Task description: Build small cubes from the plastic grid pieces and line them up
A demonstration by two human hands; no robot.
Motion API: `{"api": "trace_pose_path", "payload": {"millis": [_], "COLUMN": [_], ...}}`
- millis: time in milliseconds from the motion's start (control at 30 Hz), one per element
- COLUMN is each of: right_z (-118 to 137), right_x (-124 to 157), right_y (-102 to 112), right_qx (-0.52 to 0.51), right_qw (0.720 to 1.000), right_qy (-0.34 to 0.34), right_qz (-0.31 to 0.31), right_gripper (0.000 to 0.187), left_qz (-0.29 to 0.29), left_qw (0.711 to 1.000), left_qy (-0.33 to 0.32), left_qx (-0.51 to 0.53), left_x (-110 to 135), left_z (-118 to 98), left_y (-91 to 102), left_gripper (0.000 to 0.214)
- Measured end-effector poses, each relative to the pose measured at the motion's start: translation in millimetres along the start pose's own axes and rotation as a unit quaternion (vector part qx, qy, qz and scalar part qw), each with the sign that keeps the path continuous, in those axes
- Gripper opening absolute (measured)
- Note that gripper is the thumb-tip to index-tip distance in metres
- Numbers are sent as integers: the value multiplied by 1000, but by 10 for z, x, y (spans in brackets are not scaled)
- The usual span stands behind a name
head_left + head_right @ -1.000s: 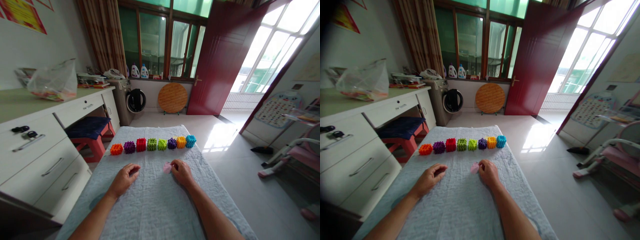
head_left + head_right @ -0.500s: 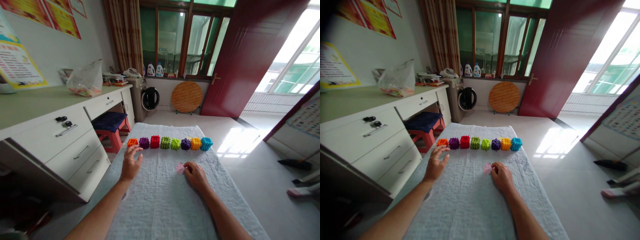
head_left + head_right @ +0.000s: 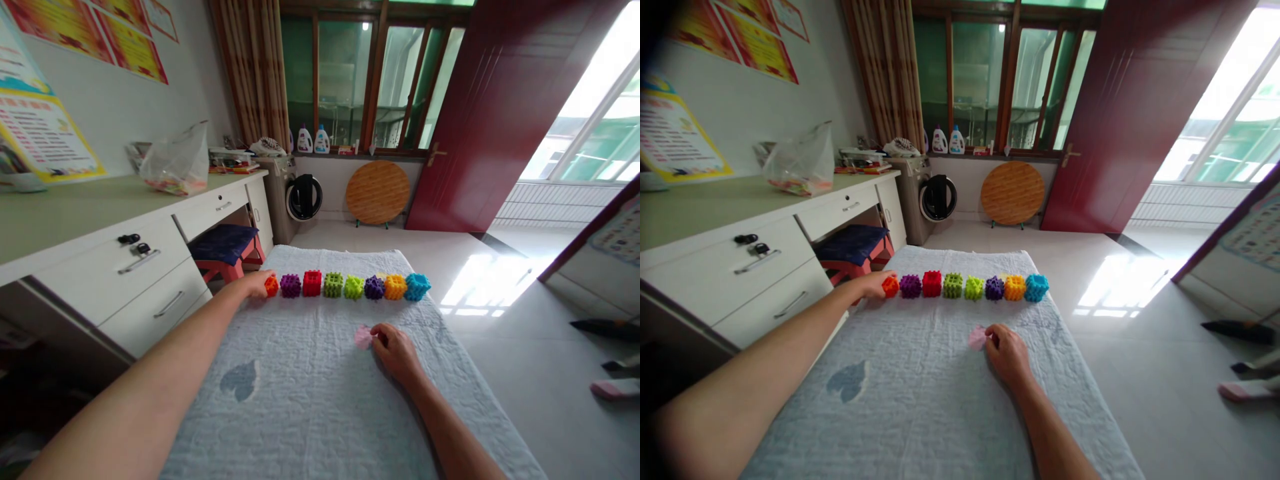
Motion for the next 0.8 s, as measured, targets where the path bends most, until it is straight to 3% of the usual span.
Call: {"api": "trace_pose_path", "payload": {"millis": [200, 400, 467, 567, 667, 800], "right_z": [29, 27, 27, 26, 17, 6], "right_x": [2, -3, -7, -11, -11, -11], "right_y": [24, 9, 6, 8, 8, -3], "right_qx": [-3, 1, 3, 9, 8, 4], "right_qw": [1000, 1000, 1000, 1000, 1000, 1000], "right_qy": [-1, 7, 10, 12, 8, 3], "right_qz": [3, 3, 3, 1, -1, 4], "right_gripper": [20, 19, 20, 20, 20, 20], "left_qz": [47, 23, 0, -54, -75, -88], "left_qw": [999, 999, 999, 992, 991, 971], "left_qy": [16, -10, -35, -107, -103, -177], "left_qx": [2, 21, 31, 47, 48, 131], "left_x": [59, 531, 714, 923, 999, 1058], "left_z": [-8, -87, -252, -683, -1063, -1452], "left_y": [-137, -135, -162, -260, -420, -477], "left_gripper": [39, 39, 43, 45, 50, 64]}}
Point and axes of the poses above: each hand's wrist, its own x-axis away from the middle knuckle, its own y-axis out of the back of the hand, z = x × y, the point moved 6 cm from there along -x, towards the middle knuckle, and after that the axes turned 6 degrees about x, right-handed, at the moved point
